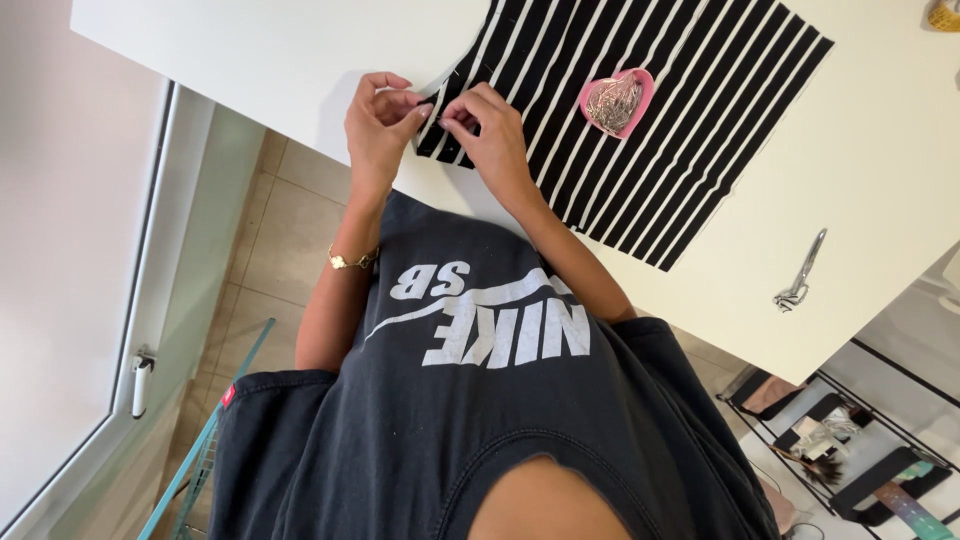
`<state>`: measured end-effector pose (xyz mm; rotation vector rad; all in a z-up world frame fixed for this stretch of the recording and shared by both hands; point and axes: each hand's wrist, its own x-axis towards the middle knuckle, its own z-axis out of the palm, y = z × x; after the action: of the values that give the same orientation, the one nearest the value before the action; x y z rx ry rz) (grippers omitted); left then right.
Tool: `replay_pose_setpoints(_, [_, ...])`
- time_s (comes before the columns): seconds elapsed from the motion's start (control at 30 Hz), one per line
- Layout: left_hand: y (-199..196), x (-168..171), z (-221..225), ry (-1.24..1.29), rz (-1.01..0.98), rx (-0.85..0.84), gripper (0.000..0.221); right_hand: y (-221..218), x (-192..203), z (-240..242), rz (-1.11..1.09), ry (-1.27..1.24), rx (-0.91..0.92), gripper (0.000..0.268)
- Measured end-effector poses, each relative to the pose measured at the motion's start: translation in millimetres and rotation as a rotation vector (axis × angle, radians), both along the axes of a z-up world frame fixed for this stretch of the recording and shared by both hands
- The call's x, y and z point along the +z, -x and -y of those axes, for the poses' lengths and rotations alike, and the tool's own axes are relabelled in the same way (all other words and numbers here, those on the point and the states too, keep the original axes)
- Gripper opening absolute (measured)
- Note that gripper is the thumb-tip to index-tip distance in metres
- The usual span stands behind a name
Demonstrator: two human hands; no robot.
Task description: Pinning two pieces of striped fabric together along the edges to prepare them for sewing.
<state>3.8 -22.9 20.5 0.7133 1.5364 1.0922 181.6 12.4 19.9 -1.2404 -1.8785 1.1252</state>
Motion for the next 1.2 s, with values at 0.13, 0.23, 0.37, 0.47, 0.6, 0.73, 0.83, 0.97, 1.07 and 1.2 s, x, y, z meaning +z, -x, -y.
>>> replay_pose_setpoints(0.13, [1, -18, 4, 0.009, 0.221, 0.07, 0.034, -3, -1, 0, 0.011, 0.003, -0.019, 0.021])
replay_pose_setpoints(0.23, [3, -26, 9, 0.038, 0.292, 0.1, 0.034, -4, 0, 1, 0.026, 0.039, -0.004, 0.022])
replay_pose_setpoints(0.37, [6, -32, 10, 0.025, 0.379, 0.08, 0.034, -8, -2, -2, 0.014, 0.101, -0.002, 0.021])
replay_pose_setpoints(0.47, [5, -31, 10, 0.036, 0.399, 0.061, 0.034, -10, -2, -5, -0.008, 0.142, -0.001, 0.02])
replay_pose_setpoints(0.6, [2, -30, 11, 0.059, 0.41, 0.053, 0.034, -13, 3, -8, -0.012, 0.173, 0.01, 0.02])
replay_pose_setpoints(0.73, [6, -11, 3, 0.024, 0.332, -0.013, 0.035, -22, 8, -13, 0.035, 0.103, 0.094, 0.02])
replay_pose_setpoints(0.83, [17, 5, -25, -0.024, -0.061, -0.118, 0.03, -28, 32, -41, 0.013, 0.229, 0.141, 0.019])
replay_pose_setpoints(0.97, [6, -29, -102, -0.358, -0.53, -0.192, 0.021, -42, 30, -118, 0.104, -0.182, -0.068, 0.018])
replay_pose_setpoints(1.07, [-20, -50, -170, -0.482, -0.718, -0.227, 0.033, -44, -11, -167, 0.195, -0.286, -0.148, 0.024])
replay_pose_setpoints(1.2, [-53, -32, -222, -0.245, -0.997, -0.372, 0.039, -27, -9, -183, 0.33, -0.232, -0.163, 0.026])
